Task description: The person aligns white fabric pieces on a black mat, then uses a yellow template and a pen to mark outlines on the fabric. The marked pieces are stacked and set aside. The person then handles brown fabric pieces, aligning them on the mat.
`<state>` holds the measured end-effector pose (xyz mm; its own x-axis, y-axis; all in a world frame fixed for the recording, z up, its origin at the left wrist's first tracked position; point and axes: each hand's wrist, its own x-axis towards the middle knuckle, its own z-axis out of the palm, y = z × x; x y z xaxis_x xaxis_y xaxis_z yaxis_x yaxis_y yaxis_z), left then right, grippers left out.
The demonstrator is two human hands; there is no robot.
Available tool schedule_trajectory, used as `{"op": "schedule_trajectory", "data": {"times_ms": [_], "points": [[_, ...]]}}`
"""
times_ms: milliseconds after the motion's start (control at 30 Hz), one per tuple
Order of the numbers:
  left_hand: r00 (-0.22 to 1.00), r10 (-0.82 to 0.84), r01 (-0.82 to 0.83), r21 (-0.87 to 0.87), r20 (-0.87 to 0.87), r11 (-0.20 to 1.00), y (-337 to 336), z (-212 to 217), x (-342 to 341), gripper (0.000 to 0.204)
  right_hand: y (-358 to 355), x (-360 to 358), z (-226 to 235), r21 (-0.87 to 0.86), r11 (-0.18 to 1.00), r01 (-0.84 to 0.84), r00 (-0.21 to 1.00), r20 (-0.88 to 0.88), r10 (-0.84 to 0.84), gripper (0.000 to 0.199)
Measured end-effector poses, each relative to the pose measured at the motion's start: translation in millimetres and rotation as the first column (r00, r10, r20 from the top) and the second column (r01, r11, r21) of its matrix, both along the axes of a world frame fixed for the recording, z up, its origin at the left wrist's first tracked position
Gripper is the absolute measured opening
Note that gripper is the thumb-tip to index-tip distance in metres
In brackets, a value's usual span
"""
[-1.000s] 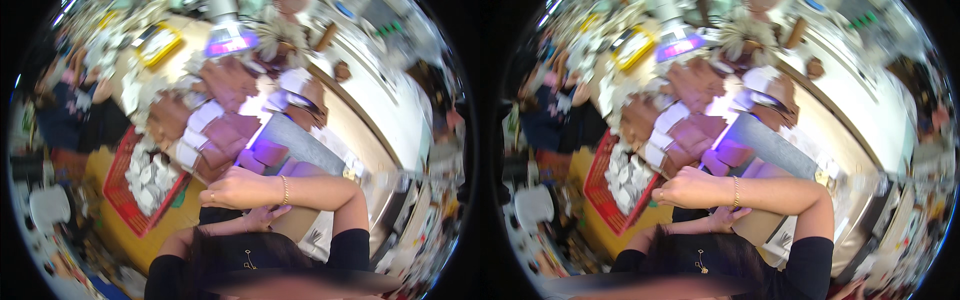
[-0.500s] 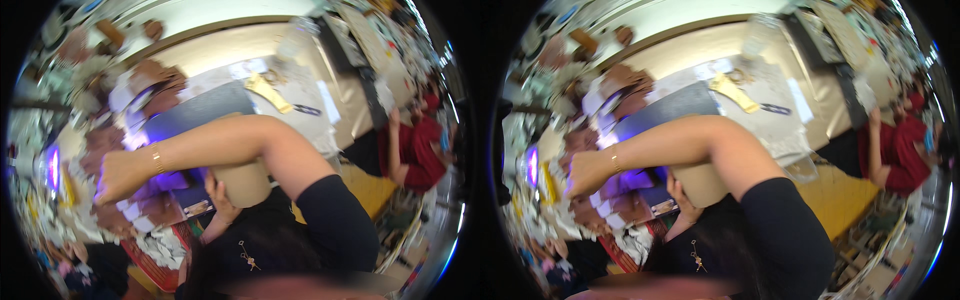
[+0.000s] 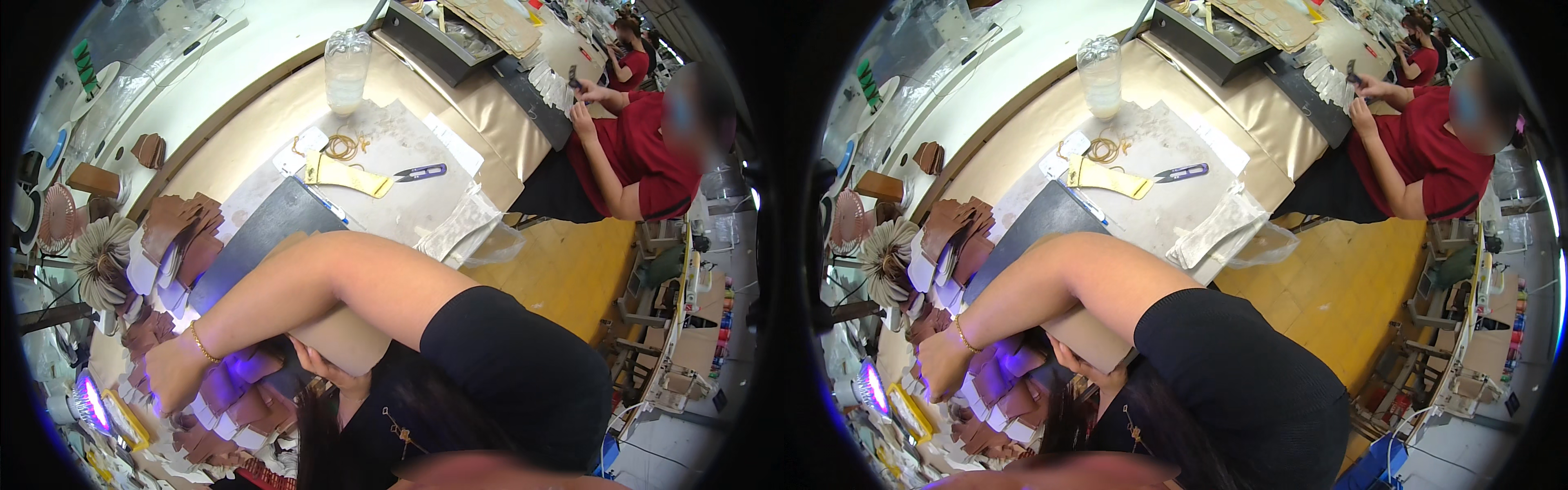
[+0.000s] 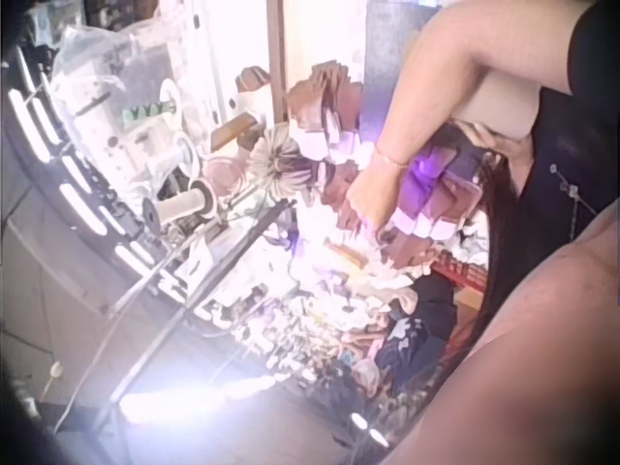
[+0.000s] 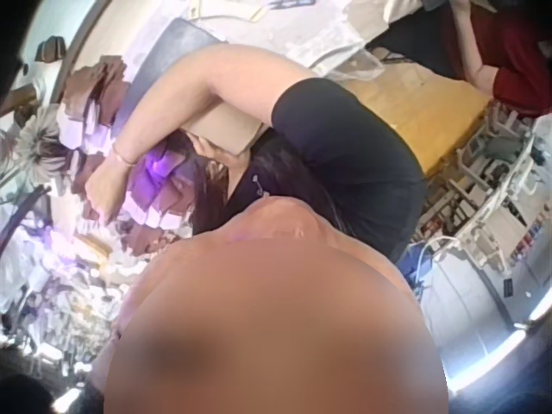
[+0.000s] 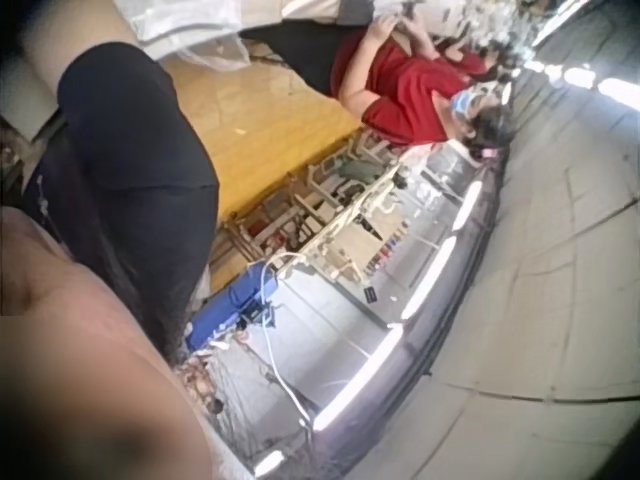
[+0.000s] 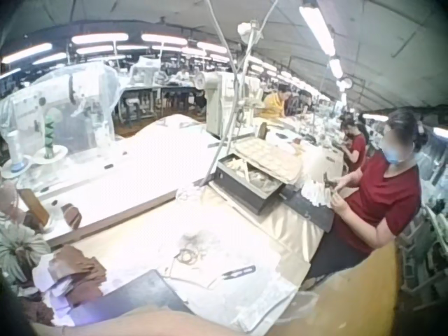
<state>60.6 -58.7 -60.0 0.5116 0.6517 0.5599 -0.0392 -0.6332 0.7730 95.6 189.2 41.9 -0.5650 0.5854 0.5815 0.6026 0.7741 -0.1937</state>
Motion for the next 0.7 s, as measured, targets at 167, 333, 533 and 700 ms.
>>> {"op": "schedule_trajectory", "data": {"times_ms": [167, 333, 533, 700], "points": [[0.998, 0.021, -0.019, -0.024, 0.062, 1.000, -2, -9, 1, 0.073, -4, 4, 4, -0.057, 0.998, -0.031, 0.999, -0.036, 0.029, 0.022], [0.995, -0.027, 0.031, -0.040, 0.101, 0.999, 1, -8, 2, 0.071, -10, 9, 7, -0.077, 0.995, -0.066, 0.998, -0.021, 0.065, 0.020], [0.999, -0.042, 0.043, 0.007, -0.034, 0.999, 0, 12, -5, 0.074, -17, 5, 3, -0.053, 0.997, -0.058, 0.997, 0.046, 0.061, 0.017], [0.998, -0.058, 0.059, 0.012, -0.040, 0.998, -9, 15, -9, 0.075, -29, -1, 3, -0.116, 0.991, -0.068, 0.991, 0.108, 0.080, 0.015]]}}
